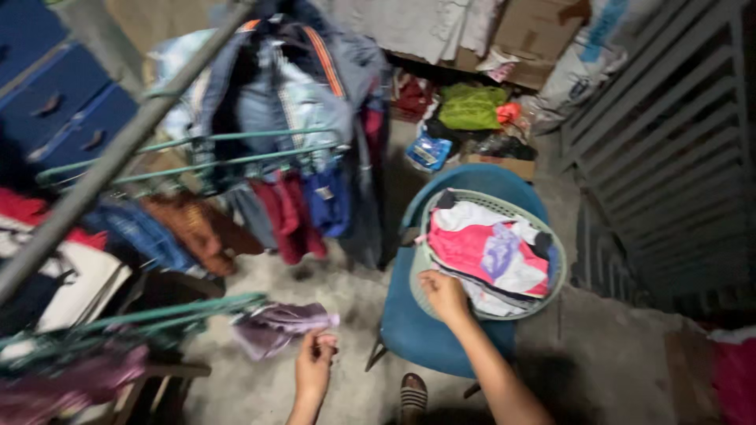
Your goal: The person hangs various small clothing items, including socks and underwear, onto a green collapsible drying rack. They pick items from a blue laundry basket, stretch them over the rack's bars, and secure them using the attached clips.
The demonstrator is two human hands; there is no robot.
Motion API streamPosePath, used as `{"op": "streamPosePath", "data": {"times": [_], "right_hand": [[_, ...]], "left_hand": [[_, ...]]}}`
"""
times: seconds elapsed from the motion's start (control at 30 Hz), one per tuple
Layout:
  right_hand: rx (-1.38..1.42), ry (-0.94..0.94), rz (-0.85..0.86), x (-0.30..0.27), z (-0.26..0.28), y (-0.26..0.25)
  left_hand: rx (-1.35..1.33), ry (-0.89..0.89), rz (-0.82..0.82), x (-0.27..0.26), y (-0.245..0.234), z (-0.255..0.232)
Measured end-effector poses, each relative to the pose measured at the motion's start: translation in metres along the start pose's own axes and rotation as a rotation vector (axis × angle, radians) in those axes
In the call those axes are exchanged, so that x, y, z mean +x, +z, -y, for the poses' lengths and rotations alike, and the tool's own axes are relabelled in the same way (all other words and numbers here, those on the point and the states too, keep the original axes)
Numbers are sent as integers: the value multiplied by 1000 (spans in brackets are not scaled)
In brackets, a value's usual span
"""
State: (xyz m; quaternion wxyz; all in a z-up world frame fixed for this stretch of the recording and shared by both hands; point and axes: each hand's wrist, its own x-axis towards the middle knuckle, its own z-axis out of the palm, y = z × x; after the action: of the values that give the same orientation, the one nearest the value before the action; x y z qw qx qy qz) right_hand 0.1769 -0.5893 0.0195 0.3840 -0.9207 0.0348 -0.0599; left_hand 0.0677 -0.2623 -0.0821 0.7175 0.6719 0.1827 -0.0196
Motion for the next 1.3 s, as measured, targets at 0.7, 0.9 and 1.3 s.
{"op": "streamPosePath", "data": {"times": [0.7, 0.9, 1.3], "right_hand": [[434, 291, -192, 131, -205, -90], [1311, 355, -8, 93, -143, -116], [209, -34, 203, 71, -17, -200]], "left_hand": [[232, 90, 375, 18, 260, -74], [346, 481, 346, 52, 325, -162], [529, 673, 740, 42, 297, -272]]}}
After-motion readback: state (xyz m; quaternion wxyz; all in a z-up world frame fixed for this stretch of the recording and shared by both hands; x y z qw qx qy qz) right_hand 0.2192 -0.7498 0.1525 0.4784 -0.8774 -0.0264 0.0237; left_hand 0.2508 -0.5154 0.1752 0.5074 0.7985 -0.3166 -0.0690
